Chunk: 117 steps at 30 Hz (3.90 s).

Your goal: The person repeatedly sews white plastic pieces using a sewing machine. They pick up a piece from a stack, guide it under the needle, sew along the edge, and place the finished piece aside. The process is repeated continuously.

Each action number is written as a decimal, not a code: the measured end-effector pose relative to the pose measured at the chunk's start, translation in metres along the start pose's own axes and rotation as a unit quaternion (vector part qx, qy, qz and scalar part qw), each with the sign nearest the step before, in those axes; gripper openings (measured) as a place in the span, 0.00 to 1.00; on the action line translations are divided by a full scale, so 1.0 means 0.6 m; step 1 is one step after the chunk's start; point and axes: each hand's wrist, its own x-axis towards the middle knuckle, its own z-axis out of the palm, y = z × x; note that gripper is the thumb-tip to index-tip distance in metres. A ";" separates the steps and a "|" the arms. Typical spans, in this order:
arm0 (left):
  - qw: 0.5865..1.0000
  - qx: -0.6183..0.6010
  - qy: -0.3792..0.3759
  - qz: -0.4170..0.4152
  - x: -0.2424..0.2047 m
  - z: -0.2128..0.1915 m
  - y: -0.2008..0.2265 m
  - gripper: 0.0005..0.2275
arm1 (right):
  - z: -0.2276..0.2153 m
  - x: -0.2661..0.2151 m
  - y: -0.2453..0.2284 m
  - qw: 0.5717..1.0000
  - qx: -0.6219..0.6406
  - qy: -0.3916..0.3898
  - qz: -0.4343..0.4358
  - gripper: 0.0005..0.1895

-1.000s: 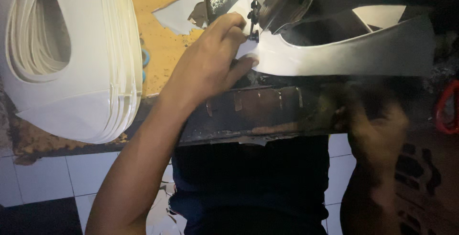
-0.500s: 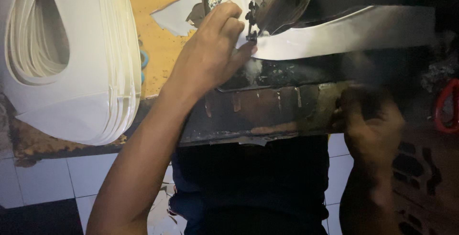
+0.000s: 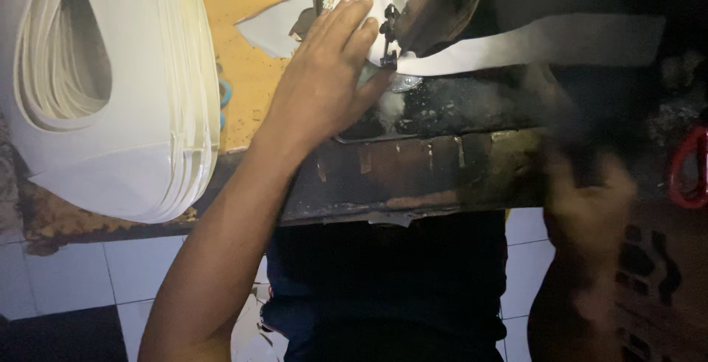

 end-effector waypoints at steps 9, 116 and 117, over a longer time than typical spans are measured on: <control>1.000 0.004 -0.011 0.000 -0.002 -0.002 0.001 0.28 | 0.022 0.002 -0.030 0.997 -0.009 -0.058 -0.059 0.09; 0.993 -0.007 -0.091 0.074 -0.067 -0.066 0.087 0.26 | 0.114 0.028 -0.103 0.869 -0.348 -0.125 -0.329 0.26; 0.993 -0.008 -0.093 0.072 -0.066 -0.065 0.086 0.26 | 0.115 0.031 -0.106 0.873 -0.340 -0.127 -0.326 0.26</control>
